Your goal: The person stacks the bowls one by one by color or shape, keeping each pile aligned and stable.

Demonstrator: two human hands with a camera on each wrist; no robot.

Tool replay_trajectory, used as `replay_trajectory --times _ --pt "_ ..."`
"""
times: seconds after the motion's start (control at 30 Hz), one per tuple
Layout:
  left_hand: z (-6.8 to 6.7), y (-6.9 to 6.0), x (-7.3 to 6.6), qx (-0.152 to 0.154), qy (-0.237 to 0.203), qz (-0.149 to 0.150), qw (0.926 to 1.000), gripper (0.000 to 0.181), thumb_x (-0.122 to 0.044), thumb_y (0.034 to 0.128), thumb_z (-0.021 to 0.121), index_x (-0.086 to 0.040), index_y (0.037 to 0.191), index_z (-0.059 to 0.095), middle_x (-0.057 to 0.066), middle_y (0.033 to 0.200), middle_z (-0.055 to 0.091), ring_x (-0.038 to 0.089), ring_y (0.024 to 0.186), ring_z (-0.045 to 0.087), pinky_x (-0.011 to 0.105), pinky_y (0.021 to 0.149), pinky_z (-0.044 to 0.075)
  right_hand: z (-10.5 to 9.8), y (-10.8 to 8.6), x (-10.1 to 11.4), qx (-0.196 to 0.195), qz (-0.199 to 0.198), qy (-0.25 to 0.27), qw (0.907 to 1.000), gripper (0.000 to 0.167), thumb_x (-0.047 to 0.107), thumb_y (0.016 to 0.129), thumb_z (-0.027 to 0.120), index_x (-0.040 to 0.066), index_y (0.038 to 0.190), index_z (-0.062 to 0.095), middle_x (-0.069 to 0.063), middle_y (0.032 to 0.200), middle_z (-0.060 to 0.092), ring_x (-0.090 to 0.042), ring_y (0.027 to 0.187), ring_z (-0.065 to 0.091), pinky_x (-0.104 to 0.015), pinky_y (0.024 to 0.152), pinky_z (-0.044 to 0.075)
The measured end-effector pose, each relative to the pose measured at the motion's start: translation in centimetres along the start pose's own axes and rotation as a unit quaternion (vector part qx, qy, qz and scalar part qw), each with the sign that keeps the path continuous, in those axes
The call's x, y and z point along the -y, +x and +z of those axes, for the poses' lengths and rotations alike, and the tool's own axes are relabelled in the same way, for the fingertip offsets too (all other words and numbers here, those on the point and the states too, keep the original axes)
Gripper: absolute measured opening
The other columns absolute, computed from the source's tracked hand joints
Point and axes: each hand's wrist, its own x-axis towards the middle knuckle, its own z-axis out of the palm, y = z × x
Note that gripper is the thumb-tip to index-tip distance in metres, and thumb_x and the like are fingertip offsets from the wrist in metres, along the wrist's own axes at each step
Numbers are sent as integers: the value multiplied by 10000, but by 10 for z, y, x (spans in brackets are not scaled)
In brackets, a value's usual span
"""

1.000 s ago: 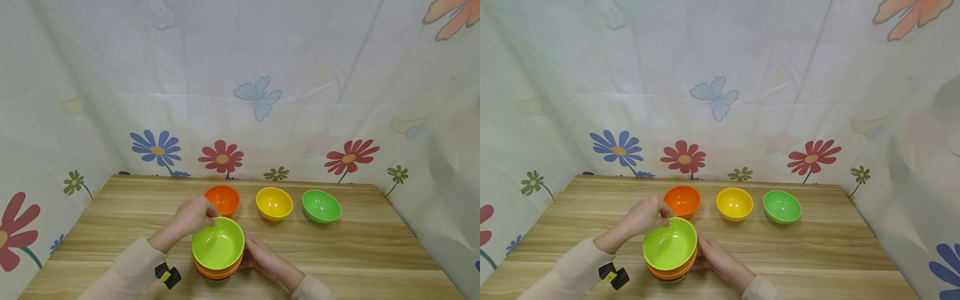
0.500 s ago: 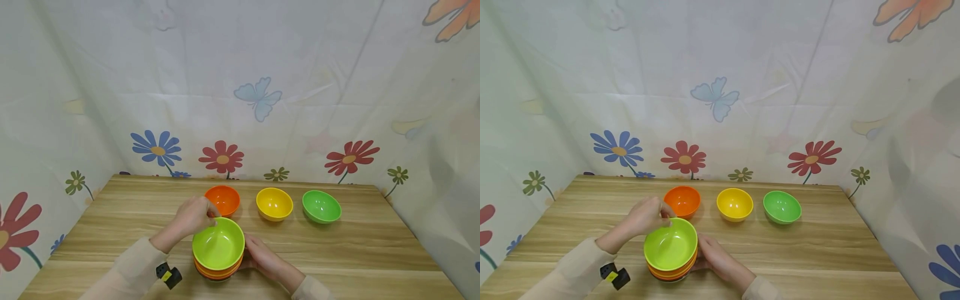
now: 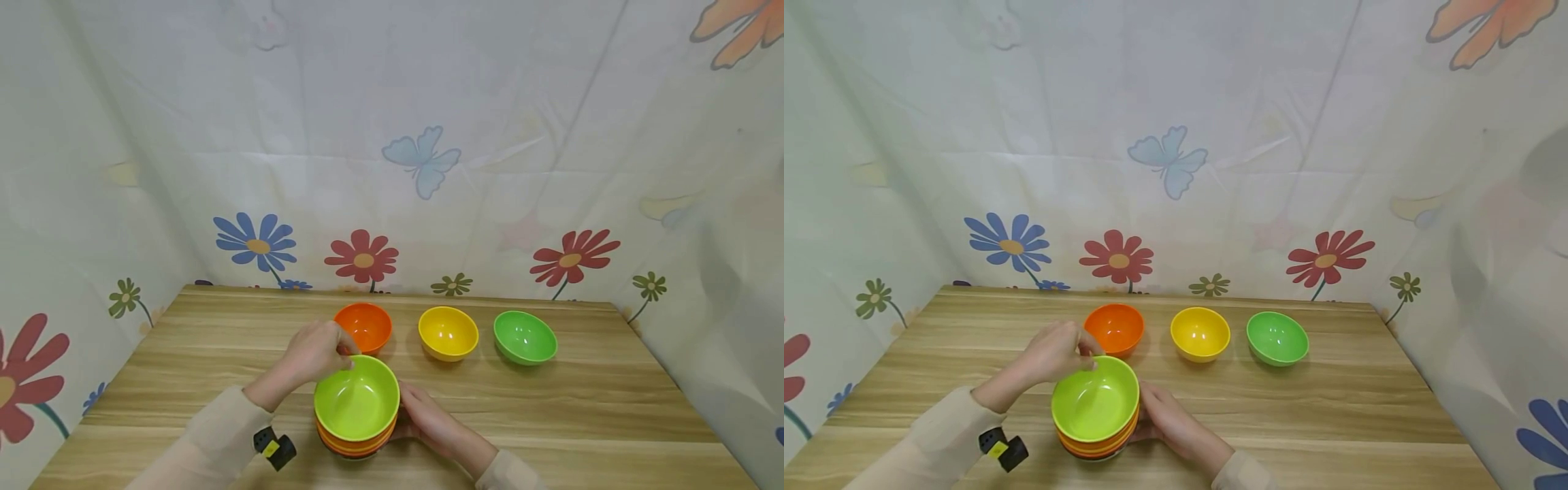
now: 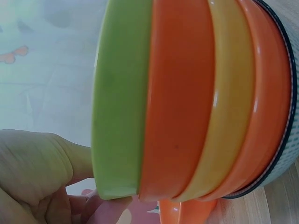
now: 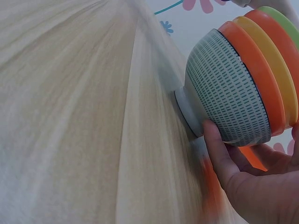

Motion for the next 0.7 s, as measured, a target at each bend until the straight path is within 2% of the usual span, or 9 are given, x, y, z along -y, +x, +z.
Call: replay_trajectory --times 0.43,0.7 --pt "1 -1 3 -31 -22 136 9999 114 -93 732 763 -133 840 758 -36 788 697 138 760 548 271 671 469 1 1 0 -97 13 -55 9999 594 441 978 351 -20 1349 396 -131 1132 592 -166 900 608 -438 779 541" --pt "1 -2 3 64 -27 26 10000 122 -109 745 756 -146 861 757 -44 798 693 135 772 554 258 660 475 1 0 0 -134 18 -77 9999 600 443 976 357 -21 1356 388 -139 1154 576 -171 915 600 -439 780 541"
